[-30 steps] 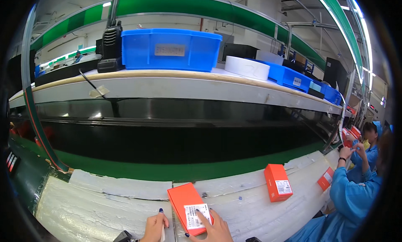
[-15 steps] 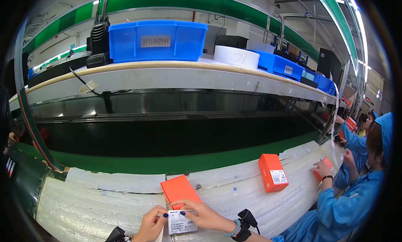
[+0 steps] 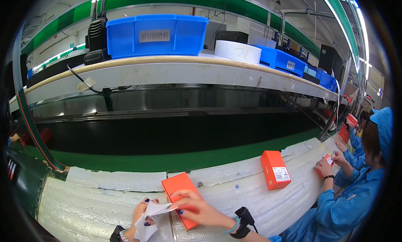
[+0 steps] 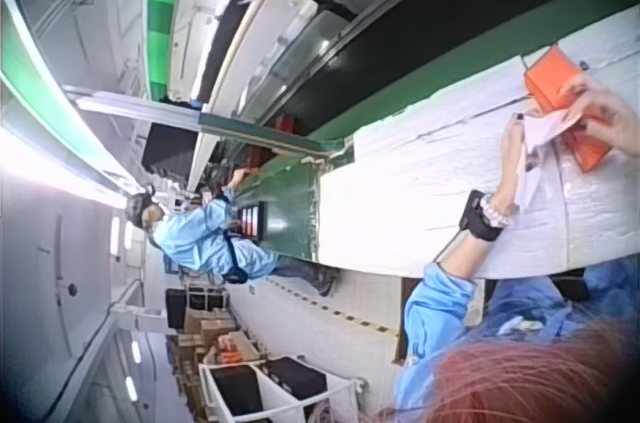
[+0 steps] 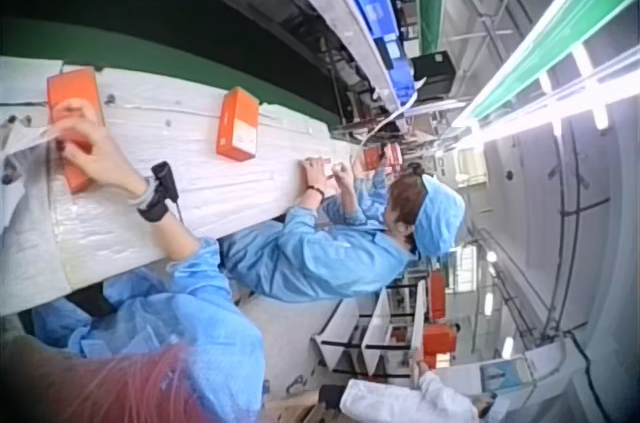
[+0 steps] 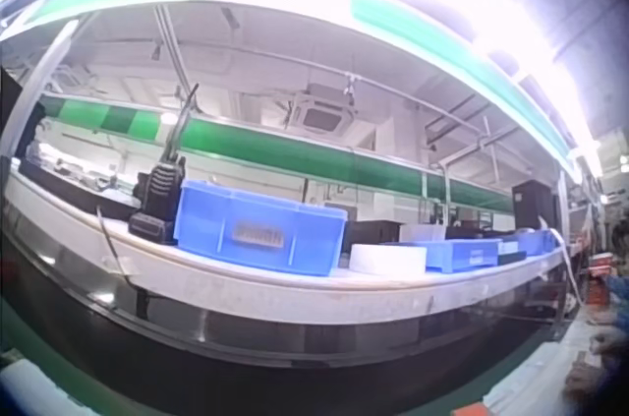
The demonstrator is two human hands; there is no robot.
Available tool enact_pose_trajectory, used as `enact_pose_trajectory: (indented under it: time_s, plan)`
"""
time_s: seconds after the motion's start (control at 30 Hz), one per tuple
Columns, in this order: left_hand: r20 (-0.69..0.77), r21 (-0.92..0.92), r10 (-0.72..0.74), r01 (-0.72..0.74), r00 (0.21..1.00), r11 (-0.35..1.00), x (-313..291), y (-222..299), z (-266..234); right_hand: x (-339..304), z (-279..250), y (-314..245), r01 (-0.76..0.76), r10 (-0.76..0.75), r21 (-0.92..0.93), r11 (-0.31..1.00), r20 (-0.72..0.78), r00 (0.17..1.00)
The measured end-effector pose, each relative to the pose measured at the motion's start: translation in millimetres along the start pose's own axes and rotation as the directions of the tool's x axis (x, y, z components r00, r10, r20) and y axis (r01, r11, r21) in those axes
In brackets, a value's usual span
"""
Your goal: Applying adhesive labels to small red boxes on an assembly line conveyor.
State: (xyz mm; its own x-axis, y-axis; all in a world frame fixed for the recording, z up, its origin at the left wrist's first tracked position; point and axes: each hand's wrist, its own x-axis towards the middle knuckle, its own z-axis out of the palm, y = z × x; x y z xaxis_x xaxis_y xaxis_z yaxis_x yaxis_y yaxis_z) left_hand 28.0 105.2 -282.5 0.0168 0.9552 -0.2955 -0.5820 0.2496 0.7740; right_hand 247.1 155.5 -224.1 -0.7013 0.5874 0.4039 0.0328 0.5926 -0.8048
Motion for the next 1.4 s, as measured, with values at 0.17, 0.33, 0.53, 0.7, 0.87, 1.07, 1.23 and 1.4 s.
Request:
enact_pose_trajectory:
  time_s: [0.17,0.33,0.53,0.7,0.87,1.07,1.23,1.4]
  plan:
    - [0.063,0.050,0.243,-0.246,0.968,0.968,-7,-8,10,-3,-38,8,-0.112,0.129,0.394,0.912,-0.017,0.991]
    - [0.163,0.432,0.205,-0.257,0.965,0.865,-6,-26,13,9,-40,2,-0.391,0.364,0.116,0.913,0.200,0.910]
    - [0.297,0.462,0.070,-0.208,0.952,0.862,-3,-46,16,16,-29,15,-0.313,0.334,-0.134,0.940,0.182,0.925]
    - [0.326,0.551,0.023,-0.209,0.945,0.808,-7,-40,19,19,-32,16,-0.321,0.343,-0.130,0.938,0.216,0.914]
    - [0.331,0.552,0.022,-0.212,0.943,0.806,-8,-38,21,20,-33,16,-0.349,0.371,-0.131,0.928,0.249,0.895]
    - [0.328,0.563,0.013,-0.207,0.944,0.800,-7,-36,22,20,-31,15,-0.347,0.373,-0.147,0.926,0.236,0.897]
    - [0.336,0.570,0.008,-0.211,0.942,0.794,-6,-37,21,18,-27,18,-0.310,0.336,-0.150,0.939,0.201,0.920]
    - [0.330,0.585,0.009,-0.211,0.944,0.783,-5,-38,18,9,-6,15,-0.235,0.354,-0.513,0.826,0.147,0.924]
